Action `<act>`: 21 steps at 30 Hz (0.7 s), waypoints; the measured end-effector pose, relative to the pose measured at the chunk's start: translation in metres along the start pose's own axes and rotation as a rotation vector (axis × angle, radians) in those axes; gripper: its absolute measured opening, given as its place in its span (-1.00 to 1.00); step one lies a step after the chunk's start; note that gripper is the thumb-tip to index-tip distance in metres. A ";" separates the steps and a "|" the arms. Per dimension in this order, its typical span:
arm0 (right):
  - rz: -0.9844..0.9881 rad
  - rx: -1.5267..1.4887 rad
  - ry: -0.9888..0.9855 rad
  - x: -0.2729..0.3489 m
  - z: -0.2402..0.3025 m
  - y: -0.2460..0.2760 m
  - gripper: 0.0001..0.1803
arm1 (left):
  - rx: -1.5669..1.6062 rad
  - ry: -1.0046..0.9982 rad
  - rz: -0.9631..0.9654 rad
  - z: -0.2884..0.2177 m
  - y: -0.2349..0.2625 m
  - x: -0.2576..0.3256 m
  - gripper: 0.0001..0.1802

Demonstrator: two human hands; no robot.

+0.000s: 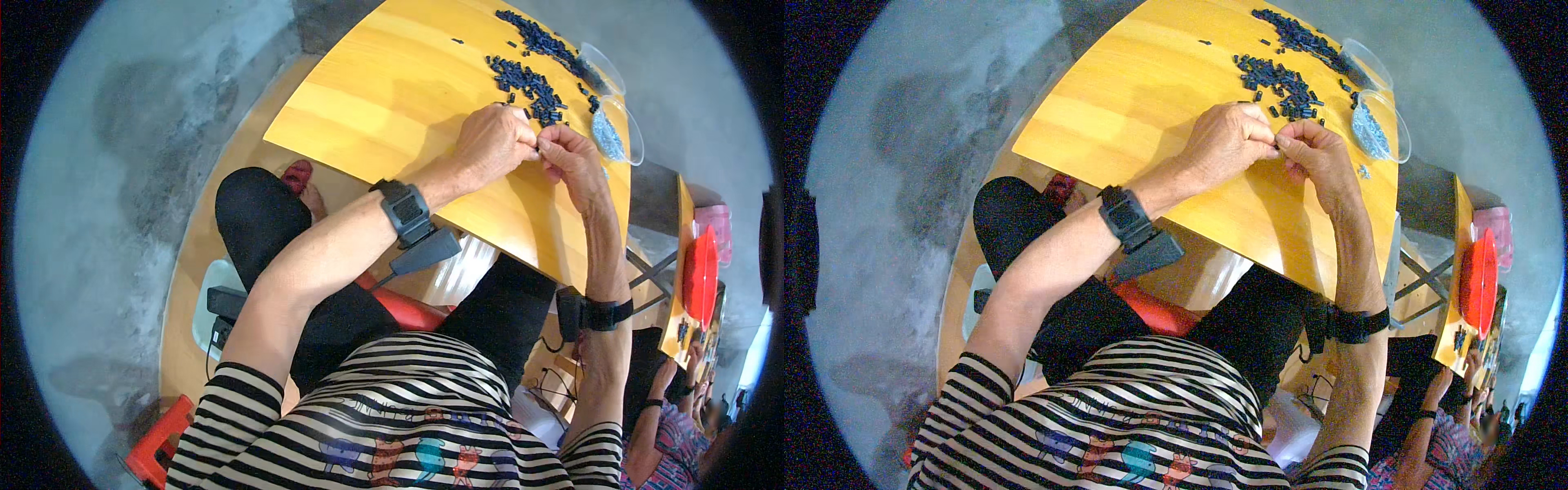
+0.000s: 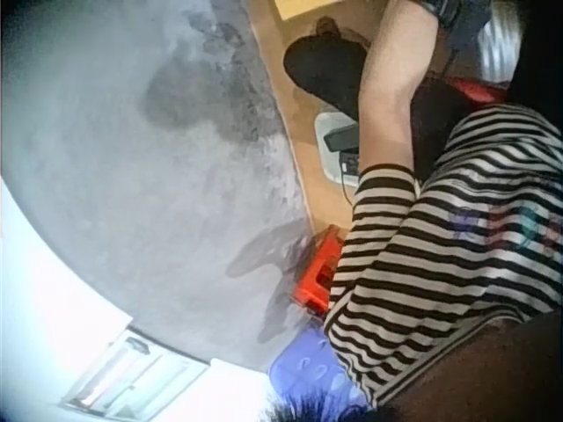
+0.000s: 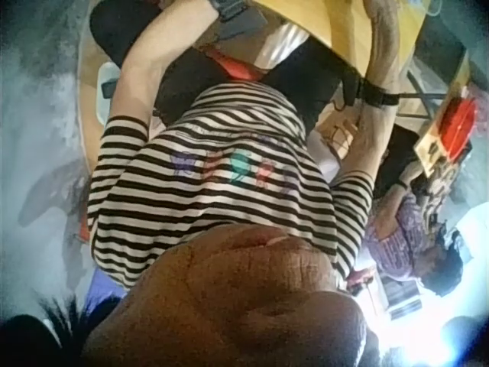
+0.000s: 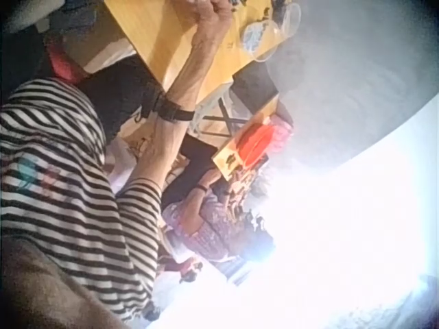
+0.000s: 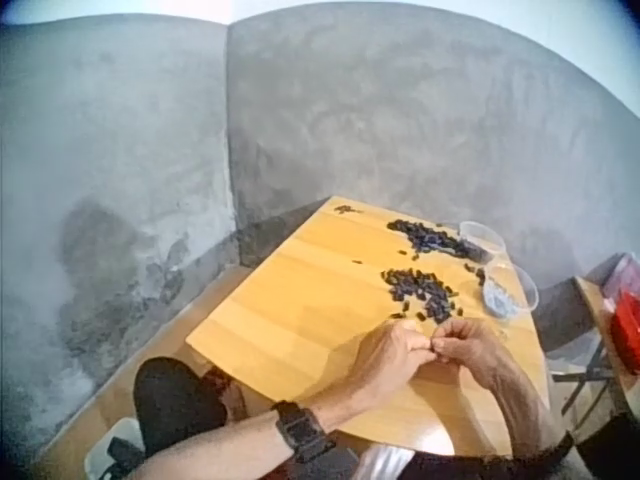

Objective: Assembling small blue and grey plastic connector components at a workbench.

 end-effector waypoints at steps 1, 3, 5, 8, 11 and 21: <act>-0.020 0.002 0.015 -0.003 0.001 0.004 -0.92 | -0.062 -0.041 0.002 0.001 -0.001 -0.005 -0.87; -0.042 0.002 0.032 -0.007 -0.001 0.008 -0.92 | -0.068 -0.011 0.023 0.007 -0.008 -0.010 -0.88; -0.132 0.071 0.028 -0.012 -0.006 0.009 -0.91 | -0.077 0.020 0.047 0.014 -0.015 -0.012 -0.88; -0.126 0.042 -0.080 -0.011 -0.012 0.005 -0.91 | -0.127 0.037 0.111 0.020 -0.022 -0.009 -0.90; -0.138 0.005 -0.086 -0.011 -0.012 0.003 -0.91 | -0.098 0.039 0.107 0.023 -0.020 -0.006 -0.90; -0.118 -0.019 -0.085 -0.015 -0.010 -0.002 -0.93 | -0.105 0.010 0.096 0.026 -0.020 -0.003 -0.85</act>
Point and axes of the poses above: each hand's wrist, its own x-axis away from the middle knuckle, its own y-axis out of the back of the hand, z = x × y, the point moved 3 cm from there along -x, towards the middle knuckle, and after that the axes turned 13 degrees about -y, right-handed, at the moved point
